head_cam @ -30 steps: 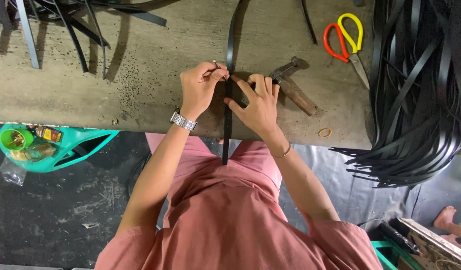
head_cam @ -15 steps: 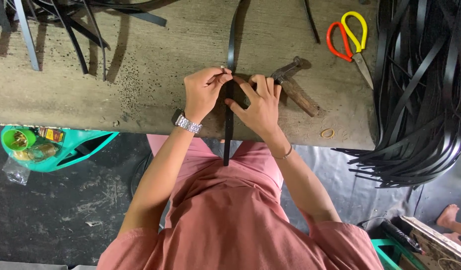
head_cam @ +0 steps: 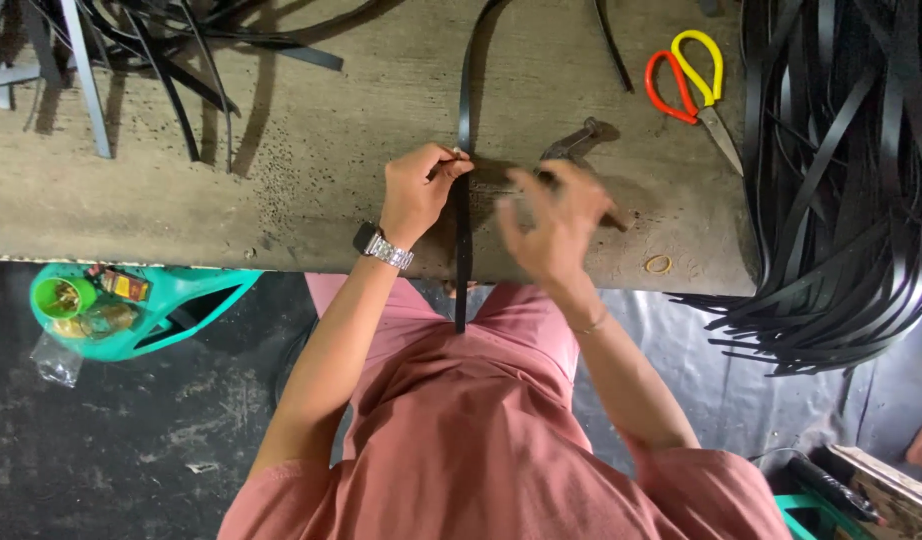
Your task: Hammering a long black leather strip on a workbench to flatten or prepare it for assembly.
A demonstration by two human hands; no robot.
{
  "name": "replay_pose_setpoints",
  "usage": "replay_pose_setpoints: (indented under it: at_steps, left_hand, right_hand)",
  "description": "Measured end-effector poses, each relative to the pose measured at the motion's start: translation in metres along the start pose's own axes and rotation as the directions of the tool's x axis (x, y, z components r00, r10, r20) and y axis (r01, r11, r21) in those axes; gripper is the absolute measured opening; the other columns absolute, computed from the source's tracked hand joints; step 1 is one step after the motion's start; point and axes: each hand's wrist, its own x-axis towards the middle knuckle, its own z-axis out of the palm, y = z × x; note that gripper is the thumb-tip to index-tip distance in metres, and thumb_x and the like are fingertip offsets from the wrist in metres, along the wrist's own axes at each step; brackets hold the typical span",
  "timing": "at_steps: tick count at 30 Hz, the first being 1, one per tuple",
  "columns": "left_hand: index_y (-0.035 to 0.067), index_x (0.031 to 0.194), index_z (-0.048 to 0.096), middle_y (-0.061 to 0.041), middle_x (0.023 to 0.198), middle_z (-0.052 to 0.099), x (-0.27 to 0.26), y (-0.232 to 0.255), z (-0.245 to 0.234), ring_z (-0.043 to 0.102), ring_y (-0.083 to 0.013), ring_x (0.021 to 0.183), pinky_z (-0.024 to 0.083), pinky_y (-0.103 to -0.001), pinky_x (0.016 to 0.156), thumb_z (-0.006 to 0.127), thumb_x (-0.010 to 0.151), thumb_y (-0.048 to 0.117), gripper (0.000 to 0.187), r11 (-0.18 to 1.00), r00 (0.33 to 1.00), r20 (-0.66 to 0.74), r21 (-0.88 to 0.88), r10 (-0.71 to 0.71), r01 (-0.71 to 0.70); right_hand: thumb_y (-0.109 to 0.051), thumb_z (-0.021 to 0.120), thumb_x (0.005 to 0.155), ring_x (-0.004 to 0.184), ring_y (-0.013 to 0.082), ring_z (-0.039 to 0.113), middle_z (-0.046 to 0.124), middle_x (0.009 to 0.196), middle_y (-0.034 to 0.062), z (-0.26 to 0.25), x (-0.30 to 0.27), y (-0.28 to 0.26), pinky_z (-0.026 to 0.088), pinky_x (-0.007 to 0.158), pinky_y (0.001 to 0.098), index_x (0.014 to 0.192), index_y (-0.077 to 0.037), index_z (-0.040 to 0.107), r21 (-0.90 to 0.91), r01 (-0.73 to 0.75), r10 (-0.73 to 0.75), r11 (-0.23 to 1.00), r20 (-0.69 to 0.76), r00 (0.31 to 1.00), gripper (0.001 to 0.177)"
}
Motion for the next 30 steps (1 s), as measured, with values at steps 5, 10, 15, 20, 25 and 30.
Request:
replay_pose_setpoints:
  at_steps: [5, 10, 15, 20, 25, 30]
  left_hand:
    - [0.002, 0.086, 0.073, -0.014, 0.083, 0.079, 0.005, 0.013, -0.003, 0.077, -0.0332, 0.078, 0.063, -0.037, 0.068, 0.074, 0.099, 0.01, 0.014, 0.998, 0.994, 0.093, 0.04, 0.053, -0.057]
    - [0.0, 0.092, 0.071, -0.014, 0.09, 0.08, 0.003, 0.01, -0.004, 0.077, -0.0327, 0.085, 0.063, -0.039, 0.072, 0.071, 0.1, 0.01, 0.013, 0.997, 0.987, 0.145, 0.007, 0.072, -0.074]
    - [-0.001, 0.095, 0.067, -0.019, 0.089, 0.078, 0.001, 0.011, -0.006, 0.075, -0.0383, 0.088, 0.064, -0.044, 0.072, 0.074, 0.099, 0.012, 0.015, 1.0, 0.991, 0.136, -0.021, 0.013, -0.01]
    - [0.004, 0.095, 0.068, -0.013, 0.093, 0.079, -0.001, 0.002, -0.003, 0.075, -0.0323, 0.092, 0.063, -0.039, 0.076, 0.073, 0.1, 0.014, 0.012, 1.0, 0.99, 0.14, 0.025, 0.012, -0.016]
    - [0.01, 0.09, 0.067, -0.01, 0.083, 0.078, -0.006, -0.012, -0.001, 0.076, -0.029, 0.081, 0.062, -0.033, 0.068, 0.074, 0.1, 0.022, 0.016, 0.994, 0.988, 0.152, 0.107, 0.017, -0.034]
    - [0.012, 0.093, 0.07, -0.008, 0.078, 0.078, -0.007, -0.016, 0.002, 0.076, -0.0242, 0.067, 0.06, -0.03, 0.063, 0.072, 0.102, 0.03, 0.02, 0.992, 0.98, 0.197, 0.129, -0.029, 0.003]
  right_hand:
    - [-0.029, 0.078, 0.087, 0.115, 0.0339, 0.052, 0.056, 0.12, 0.0147, -0.033, -0.022, 0.055, 0.037, 0.097, 0.046, 0.123, -0.003, 0.07, -0.269, -0.052, 0.085, 0.962, 0.112, 0.99, 0.045]
    - [-0.036, 0.072, 0.1, 0.083, 0.0244, 0.06, 0.057, 0.094, 0.0079, -0.041, -0.028, 0.067, 0.044, 0.076, 0.038, 0.116, -0.006, 0.067, -0.497, 0.093, 0.002, 0.863, 0.186, 0.983, 0.034]
    - [-0.038, 0.068, 0.105, 0.056, 0.0411, 0.065, 0.056, 0.061, 0.0166, -0.082, 0.017, 0.046, 0.043, 0.052, 0.0447, 0.096, -0.002, 0.059, 0.159, -0.352, 0.27, 0.922, 0.389, 0.881, 0.039]
    - [-0.054, 0.05, 0.107, 0.066, 0.0444, 0.065, 0.06, 0.072, 0.0211, -0.083, 0.016, 0.007, 0.05, 0.063, 0.0489, 0.103, -0.006, 0.05, 0.144, -0.308, 0.246, 0.94, 0.336, 0.909, 0.048]
    - [-0.035, 0.052, 0.111, 0.041, 0.0326, 0.059, 0.044, 0.047, 0.0078, -0.082, 0.019, -0.009, 0.045, 0.042, 0.0332, 0.094, -0.006, 0.048, 0.188, -0.075, -0.024, 0.979, 0.478, 0.878, 0.034]
    - [-0.044, 0.046, 0.111, 0.043, 0.0361, 0.06, 0.044, 0.046, 0.0128, -0.074, 0.014, 0.0, 0.042, 0.04, 0.0396, 0.095, -0.007, 0.045, 0.192, -0.172, 0.05, 0.966, 0.515, 0.856, 0.041]
